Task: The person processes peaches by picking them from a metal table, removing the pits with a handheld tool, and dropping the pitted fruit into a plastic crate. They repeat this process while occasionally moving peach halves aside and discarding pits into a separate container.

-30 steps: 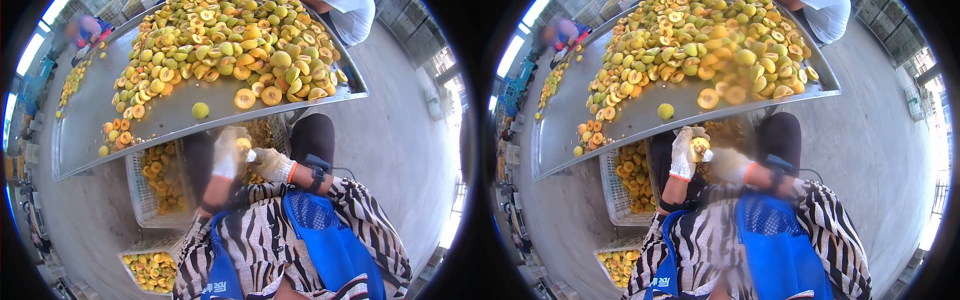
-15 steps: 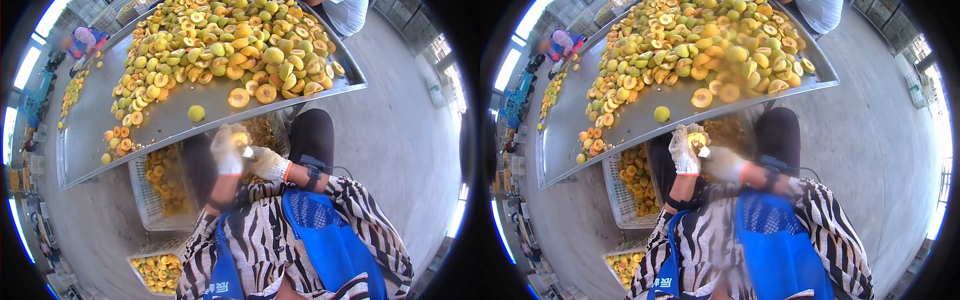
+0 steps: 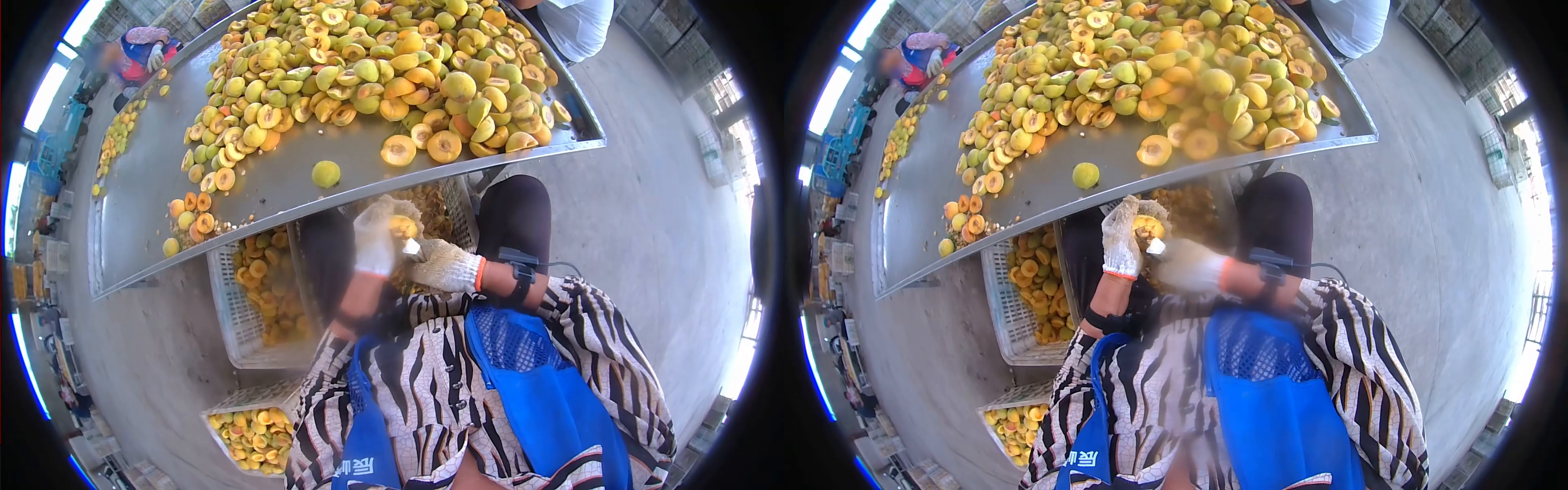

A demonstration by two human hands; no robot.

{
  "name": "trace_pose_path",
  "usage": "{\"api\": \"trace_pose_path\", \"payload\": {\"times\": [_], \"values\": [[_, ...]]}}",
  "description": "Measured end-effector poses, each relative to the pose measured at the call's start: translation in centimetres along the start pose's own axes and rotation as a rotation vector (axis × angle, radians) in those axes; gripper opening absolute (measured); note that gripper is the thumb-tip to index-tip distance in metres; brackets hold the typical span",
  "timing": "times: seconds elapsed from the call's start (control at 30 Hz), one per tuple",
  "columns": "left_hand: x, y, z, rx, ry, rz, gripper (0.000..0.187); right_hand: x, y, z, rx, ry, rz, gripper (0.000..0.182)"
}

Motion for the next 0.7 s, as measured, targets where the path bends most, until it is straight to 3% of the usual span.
{"api": "trace_pose_path", "payload": {"times": [0.1,0.13,0.2,0.27,0.37,0.47,0.53,0.6,0.7], "values": [[-0.9,-0.4,0.4,0.007,0.064,0.021,0.033,0.2,-0.7,0.8,0.031,-0.073,-0.061,0.025],[-0.7,-0.3,0.2,0.013,-0.005,-0.005,0.032,0.2,-0.8,0.9,0.025,-0.082,-0.055,0.025],[-0.1,-0.3,0.0,0.023,-0.145,-0.057,0.032,1.3,1.7,-0.8,-0.040,-0.040,0.240,0.027],[-0.2,-0.5,0.1,0.022,-0.138,-0.092,0.033,1.5,1.6,-0.9,-0.094,-0.039,0.313,0.028],[-0.1,-0.1,0.5,0.007,-0.137,-0.076,0.035,1.0,0.3,0.5,-0.077,-0.149,0.079,0.027],[-0.5,-0.6,0.7,-0.028,-0.164,-0.075,0.037,0.7,-0.3,2.0,0.118,-0.249,-0.111,0.026],[-0.7,-1.1,0.4,-0.036,-0.224,-0.103,0.033,0.6,-0.3,2.2,0.265,-0.205,-0.122,0.025],[-1.0,-1.9,-0.1,-0.034,-0.316,-0.145,0.025,0.8,0.0,1.6,0.145,-0.133,-0.058,0.025],[-3.9,-4.0,-1.5,0.180,-0.126,-0.191,0.036,0.7,-0.9,1.5,0.050,-0.053,-0.066,0.024]]}}
Point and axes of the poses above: each hand's wrist, its own z-axis away from the middle knuckle, its own x-axis out of the palm, y = z × x, the point moved 8 cm from there along -z, towards the middle knuckle, and after that the axes turned 9 degrees about x, right-handed, at the moved point
